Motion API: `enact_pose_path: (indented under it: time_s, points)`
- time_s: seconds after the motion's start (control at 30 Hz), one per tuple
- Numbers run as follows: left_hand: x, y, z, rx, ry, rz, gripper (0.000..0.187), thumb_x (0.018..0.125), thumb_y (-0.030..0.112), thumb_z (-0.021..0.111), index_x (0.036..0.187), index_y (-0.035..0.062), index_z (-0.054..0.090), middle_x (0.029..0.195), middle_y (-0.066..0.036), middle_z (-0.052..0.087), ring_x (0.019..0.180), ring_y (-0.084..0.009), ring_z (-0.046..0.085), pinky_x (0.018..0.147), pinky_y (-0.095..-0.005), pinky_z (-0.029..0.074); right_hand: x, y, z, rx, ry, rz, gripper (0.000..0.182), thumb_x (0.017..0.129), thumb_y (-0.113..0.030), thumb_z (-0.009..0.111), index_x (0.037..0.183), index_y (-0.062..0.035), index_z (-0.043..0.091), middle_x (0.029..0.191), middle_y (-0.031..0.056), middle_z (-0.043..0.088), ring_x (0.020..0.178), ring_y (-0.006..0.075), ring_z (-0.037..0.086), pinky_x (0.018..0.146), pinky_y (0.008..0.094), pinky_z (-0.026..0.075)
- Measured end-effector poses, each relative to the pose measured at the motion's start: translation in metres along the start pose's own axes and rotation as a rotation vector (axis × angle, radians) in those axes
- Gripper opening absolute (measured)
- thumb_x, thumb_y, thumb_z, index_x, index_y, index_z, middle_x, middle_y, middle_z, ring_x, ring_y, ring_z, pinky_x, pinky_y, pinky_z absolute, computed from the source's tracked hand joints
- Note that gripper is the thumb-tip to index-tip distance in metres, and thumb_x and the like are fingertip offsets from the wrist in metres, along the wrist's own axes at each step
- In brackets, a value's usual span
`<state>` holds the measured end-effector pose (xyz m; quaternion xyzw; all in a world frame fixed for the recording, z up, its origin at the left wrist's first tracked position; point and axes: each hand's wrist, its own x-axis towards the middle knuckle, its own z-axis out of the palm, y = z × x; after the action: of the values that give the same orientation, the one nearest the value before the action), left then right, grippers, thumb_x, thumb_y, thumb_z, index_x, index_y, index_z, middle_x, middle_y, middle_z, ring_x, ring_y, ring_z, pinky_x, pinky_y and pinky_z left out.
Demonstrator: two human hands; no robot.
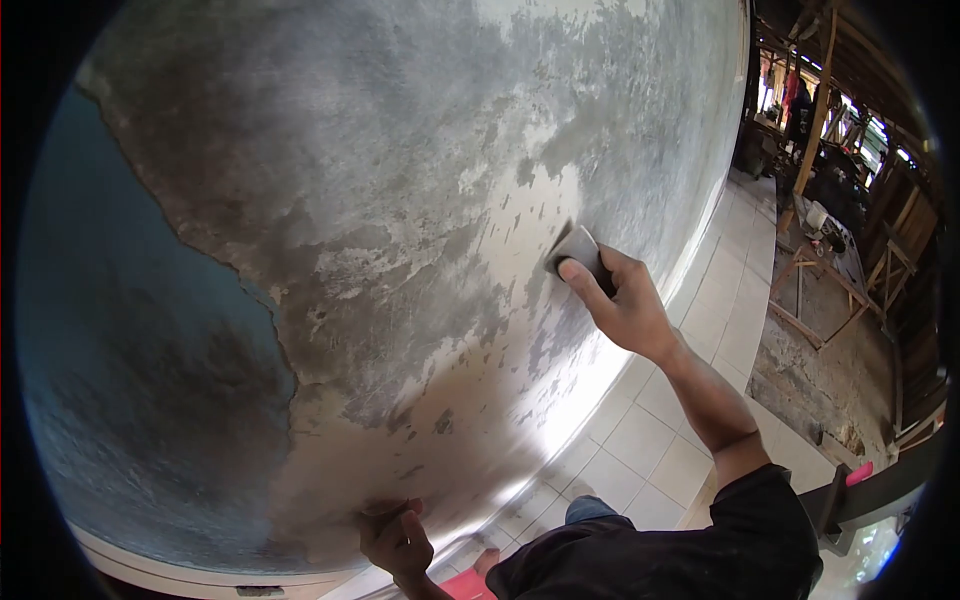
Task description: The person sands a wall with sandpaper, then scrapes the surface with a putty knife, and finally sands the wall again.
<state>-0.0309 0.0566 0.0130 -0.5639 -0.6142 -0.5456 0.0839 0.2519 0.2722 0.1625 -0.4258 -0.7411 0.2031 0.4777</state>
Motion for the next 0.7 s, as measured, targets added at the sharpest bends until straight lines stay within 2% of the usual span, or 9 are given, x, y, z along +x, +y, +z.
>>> enact_pose_path:
  time_s: [0.1,0.27,0.37,0.5,0.6,0.7]
  points:
    - [0.001,0.002,0.000,-0.007,-0.002,-0.014,0.034,0.091,0.029,0.059,0.068,0.0062,0.070,0.069,-0.005,0.068,0.074,-0.0222,0.063,0.066,-0.0338,0.049,0.002,-0.025,0.005,0.162,-0.002,0.068,0.044,0.094,-0.039,0.061,0.081,0.0037,0.060,0.057,0.0019,0.050,0.054,0.0061,0.044,0.046,0.0264,0.036]
    - [0.004,0.005,0.000,0.005,0.021,0.016,0.037,0.092,0.030,0.059,0.065,0.0054,0.069,0.067,-0.006,0.068,0.071,-0.0213,0.064,0.065,-0.0325,0.050,-0.007,-0.013,0.012,0.250,0.007,0.119,0.044,0.094,-0.039,0.060,0.082,0.0030,0.060,0.058,-0.0002,0.049,0.055,0.0054,0.043,0.047,0.0252,0.036]
    - [0.006,0.006,0.000,0.029,0.024,0.040,0.036,0.091,0.028,0.059,0.065,0.0050,0.068,0.068,-0.006,0.068,0.069,-0.0214,0.064,0.064,-0.0322,0.051,0.001,-0.031,0.007,0.293,-0.010,0.133,0.042,0.095,-0.038,0.060,0.085,0.0026,0.060,0.059,-0.0004,0.049,0.056,0.0049,0.043,0.048,0.0248,0.036]
    - [0.006,0.007,0.002,0.023,0.032,0.039,0.034,0.091,0.026,0.059,0.066,0.0049,0.067,0.068,-0.007,0.068,0.069,-0.0211,0.064,0.064,-0.0324,0.051,-0.006,-0.024,0.010,0.220,0.047,0.087,0.039,0.095,-0.036,0.061,0.087,0.0028,0.060,0.061,-0.0005,0.051,0.056,0.0042,0.044,0.048,0.0245,0.036]
    - [0.002,0.003,0.003,-0.045,0.036,-0.034,0.043,0.091,0.031,0.056,0.063,0.0002,0.067,0.064,-0.009,0.065,0.073,-0.0224,0.060,0.065,-0.0351,0.046,0.000,-0.027,0.014,0.220,0.082,0.053,0.039,0.094,-0.035,0.061,0.088,0.0031,0.060,0.061,-0.0002,0.052,0.056,0.0044,0.044,0.048,0.0250,0.036]
    - [0.003,0.005,0.005,-0.004,0.044,0.015,0.044,0.092,0.032,0.056,0.063,-0.0001,0.068,0.065,-0.010,0.064,0.071,-0.0223,0.060,0.064,-0.0349,0.046,0.002,-0.033,0.007,0.187,0.087,0.075,0.039,0.094,-0.035,0.061,0.087,0.0033,0.060,0.062,0.0004,0.052,0.057,0.0047,0.044,0.048,0.0253,0.036]
